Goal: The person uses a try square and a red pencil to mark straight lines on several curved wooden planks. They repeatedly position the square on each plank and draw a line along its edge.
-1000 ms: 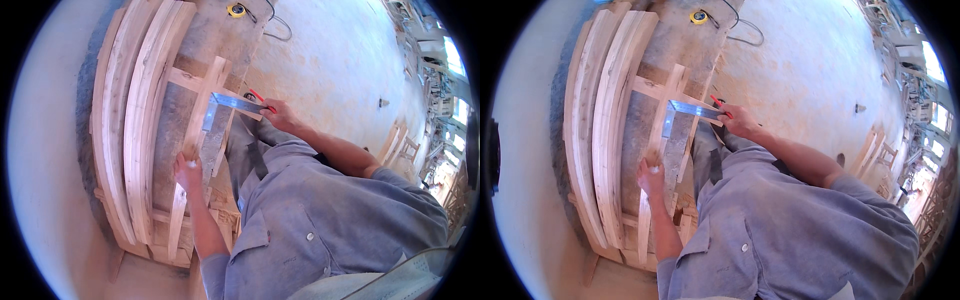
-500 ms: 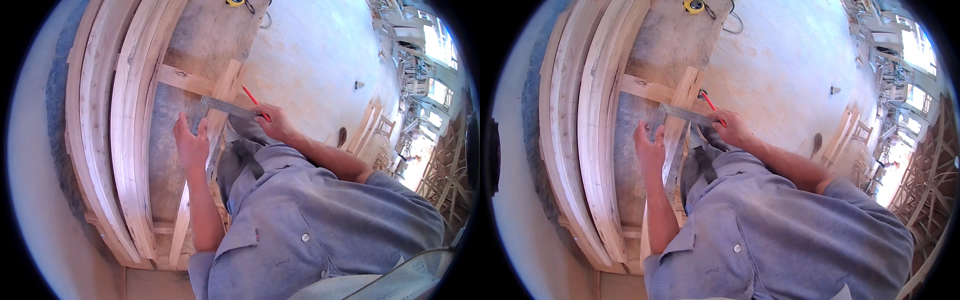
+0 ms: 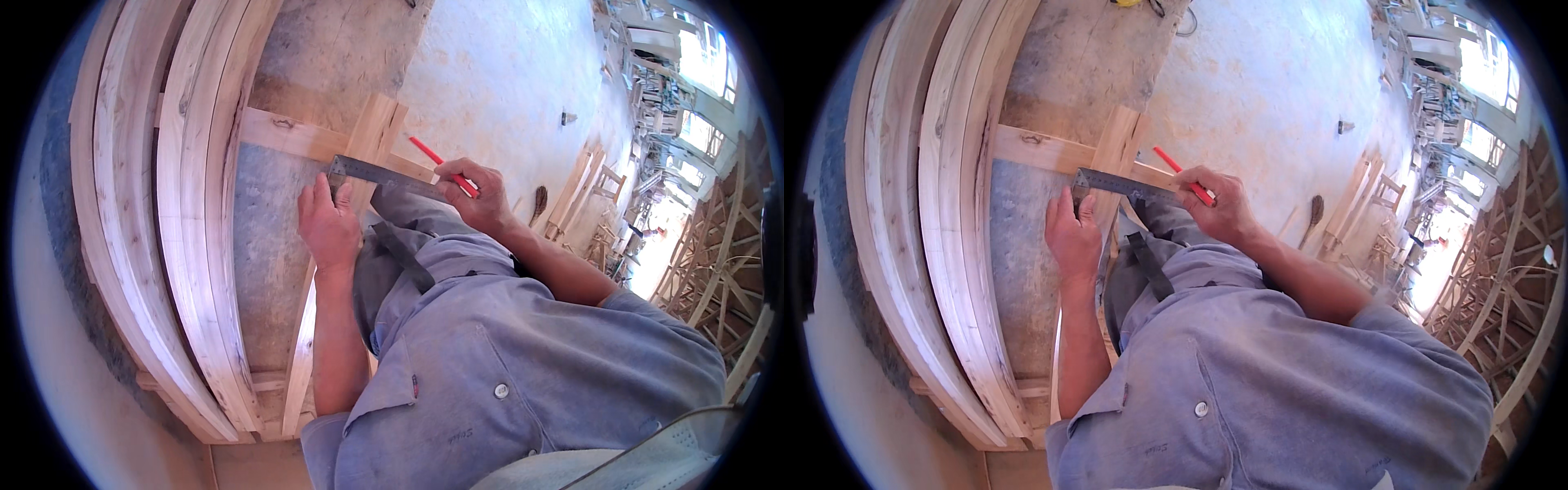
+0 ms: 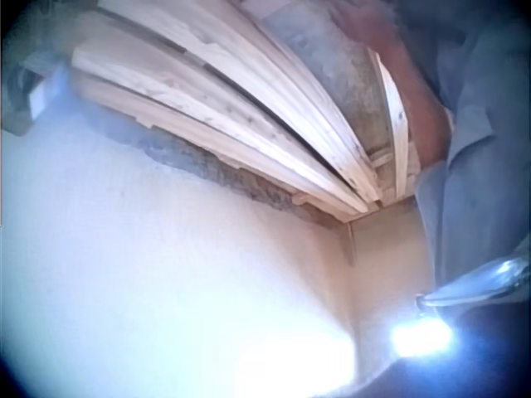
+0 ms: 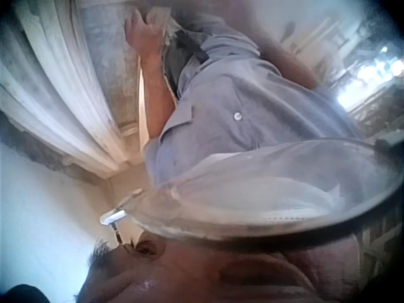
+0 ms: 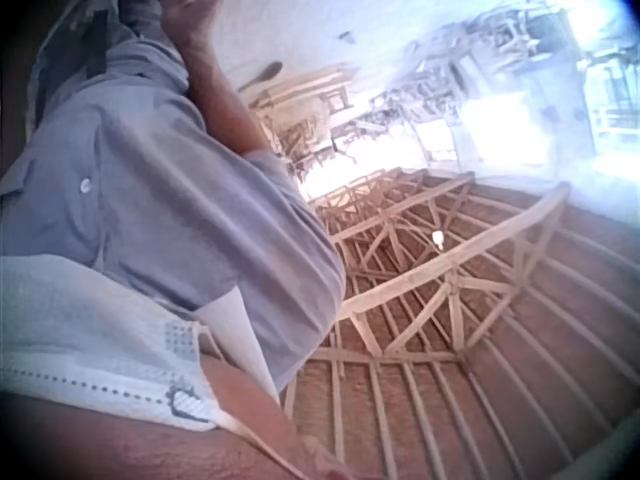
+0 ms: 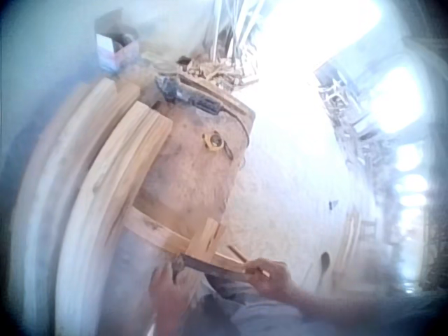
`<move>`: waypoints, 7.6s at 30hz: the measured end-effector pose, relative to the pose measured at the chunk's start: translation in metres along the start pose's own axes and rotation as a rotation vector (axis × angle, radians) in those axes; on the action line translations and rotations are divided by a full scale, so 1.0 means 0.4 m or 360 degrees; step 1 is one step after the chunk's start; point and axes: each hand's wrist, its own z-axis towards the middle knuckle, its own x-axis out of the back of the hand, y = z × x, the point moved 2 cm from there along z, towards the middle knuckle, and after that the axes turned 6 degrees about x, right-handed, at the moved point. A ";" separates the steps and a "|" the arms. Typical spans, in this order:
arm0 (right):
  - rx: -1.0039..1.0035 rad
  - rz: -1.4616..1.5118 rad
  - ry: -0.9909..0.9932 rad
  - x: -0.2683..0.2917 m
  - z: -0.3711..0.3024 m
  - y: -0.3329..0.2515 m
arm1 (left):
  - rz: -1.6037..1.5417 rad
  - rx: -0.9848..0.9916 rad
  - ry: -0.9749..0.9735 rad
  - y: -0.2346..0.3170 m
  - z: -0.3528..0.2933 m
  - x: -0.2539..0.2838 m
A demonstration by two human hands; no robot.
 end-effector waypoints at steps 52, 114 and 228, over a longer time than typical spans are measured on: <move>0.0315 0.0054 -0.0568 0.002 0.170 -0.106 | 0.0215 -0.0024 0.0181 0.049 0.029 -0.004; 0.0226 -0.0138 -0.0346 0.099 0.087 0.043 | 0.0195 -0.0055 0.0129 0.122 0.075 -0.011; -0.0544 0.0533 0.0147 0.138 -0.187 0.061 | 0.0884 0.0821 0.0384 -0.401 -0.024 0.998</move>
